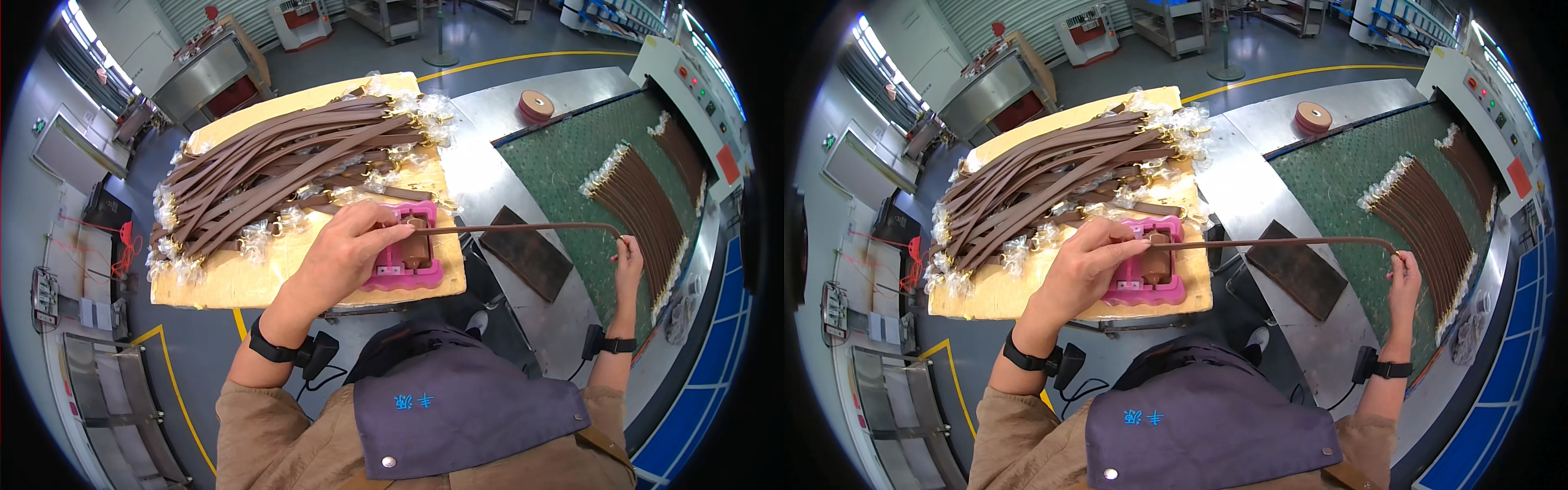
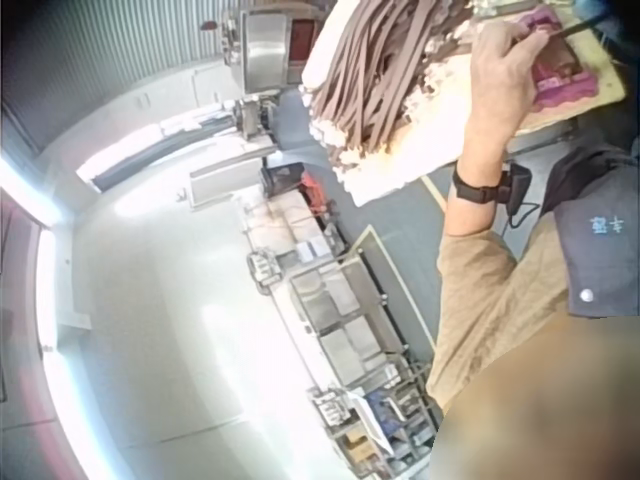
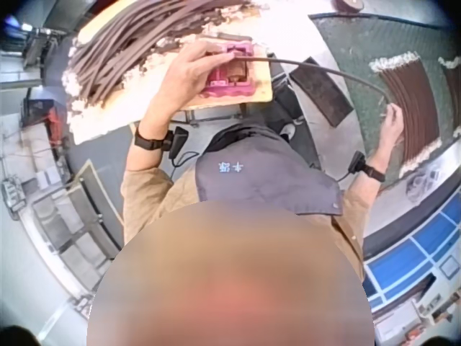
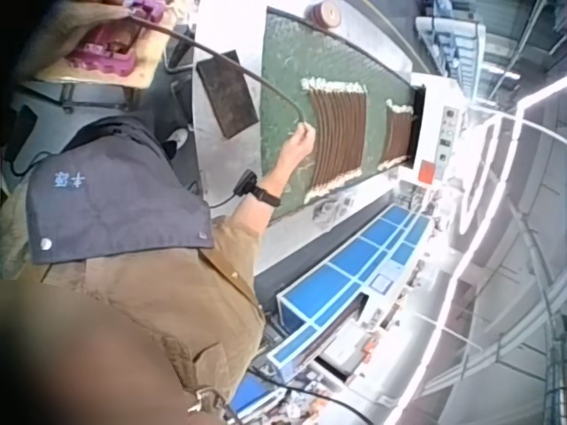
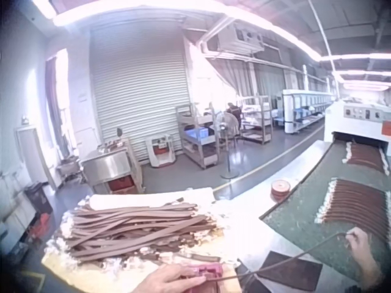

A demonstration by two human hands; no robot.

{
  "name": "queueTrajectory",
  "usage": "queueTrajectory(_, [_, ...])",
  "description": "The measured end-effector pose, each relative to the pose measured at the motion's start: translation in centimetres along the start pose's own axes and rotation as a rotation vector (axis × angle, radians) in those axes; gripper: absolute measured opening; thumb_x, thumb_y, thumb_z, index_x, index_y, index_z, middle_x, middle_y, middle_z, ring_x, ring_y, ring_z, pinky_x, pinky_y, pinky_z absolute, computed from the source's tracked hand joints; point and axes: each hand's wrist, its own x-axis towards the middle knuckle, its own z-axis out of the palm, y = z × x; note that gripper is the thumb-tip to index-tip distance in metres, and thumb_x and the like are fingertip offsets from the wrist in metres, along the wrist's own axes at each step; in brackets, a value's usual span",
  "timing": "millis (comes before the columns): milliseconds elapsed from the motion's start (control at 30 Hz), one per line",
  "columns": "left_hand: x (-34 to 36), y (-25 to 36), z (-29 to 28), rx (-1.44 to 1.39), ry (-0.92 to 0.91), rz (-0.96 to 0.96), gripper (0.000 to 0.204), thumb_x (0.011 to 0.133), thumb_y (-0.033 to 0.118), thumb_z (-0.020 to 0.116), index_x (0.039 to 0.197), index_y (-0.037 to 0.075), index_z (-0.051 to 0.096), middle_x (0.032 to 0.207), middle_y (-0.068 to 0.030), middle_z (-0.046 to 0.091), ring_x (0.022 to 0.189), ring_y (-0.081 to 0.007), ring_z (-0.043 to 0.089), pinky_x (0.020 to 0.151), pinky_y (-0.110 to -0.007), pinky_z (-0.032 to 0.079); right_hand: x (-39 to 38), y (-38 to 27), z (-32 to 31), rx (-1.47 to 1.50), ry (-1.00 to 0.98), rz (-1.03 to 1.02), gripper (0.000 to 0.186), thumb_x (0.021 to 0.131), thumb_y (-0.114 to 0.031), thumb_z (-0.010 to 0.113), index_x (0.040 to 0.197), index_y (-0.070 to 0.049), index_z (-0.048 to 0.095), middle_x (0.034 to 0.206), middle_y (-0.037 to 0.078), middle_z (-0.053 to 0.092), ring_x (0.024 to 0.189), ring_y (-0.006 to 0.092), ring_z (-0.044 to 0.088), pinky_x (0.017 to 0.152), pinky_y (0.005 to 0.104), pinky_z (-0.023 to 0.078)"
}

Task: Inspecting leather bag straps, wrapping an elastic band around them, and aligning them on a conveyor machine.

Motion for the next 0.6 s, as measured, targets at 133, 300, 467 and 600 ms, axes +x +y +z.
queueTrajectory(133, [0.0, -0.1, 0.0, -0.031, -0.001, -0.016, 0.035, 0.072, -0.008, 0.065, 0.104, 0.003, 0.071, 0.094, -0.0099, 0.064, 0.089, -0.0293, 0.064, 0.078, -0.04, 0.053, 0.0, 0.6, -0.3, 0.013, 0.03, 0.008, 0.014, 0.1, -0.015, 0.058, 0.105, -0.002, 0.063, 0.09, -0.002, 0.056, 0.073, 0.0049, 0.052, 0.061, 0.0219, 0.045])
queueTrajectory(300, [0.3, 0.0, 0.1, -0.026, 0.002, -0.003, 0.033, 0.072, -0.008, 0.065, 0.103, 0.003, 0.071, 0.092, -0.0098, 0.064, 0.086, -0.0287, 0.063, 0.076, -0.039, 0.053, -0.2, 1.0, -0.7, -0.015, 0.012, 0.007, 0.015, 0.101, -0.015, 0.058, 0.105, -0.002, 0.063, 0.09, -0.002, 0.057, 0.071, 0.0048, 0.052, 0.06, 0.0215, 0.045])
queueTrajectory(467, [0.5, 0.1, 0.2, -0.016, -0.005, 0.01, 0.033, 0.072, -0.008, 0.065, 0.103, 0.003, 0.071, 0.091, -0.0097, 0.063, 0.084, -0.028, 0.062, 0.075, -0.039, 0.053, -0.3, 1.3, -0.9, -0.017, 0.014, 0.008, 0.014, 0.1, -0.015, 0.058, 0.105, -0.003, 0.063, 0.089, -0.002, 0.056, 0.07, 0.0048, 0.052, 0.06, 0.0214, 0.045])
queueTrajectory(600, [0.7, 0.0, 0.3, -0.001, -0.013, 0.038, 0.032, 0.071, -0.006, 0.067, 0.103, 0.002, 0.071, 0.091, -0.0093, 0.062, 0.084, -0.0275, 0.062, 0.075, -0.038, 0.052, -0.5, 0.8, -0.7, -0.013, 0.02, 0.033, 0.012, 0.1, -0.014, 0.058, 0.103, -0.003, 0.062, 0.088, -0.002, 0.055, 0.07, 0.0045, 0.051, 0.06, 0.0213, 0.045])
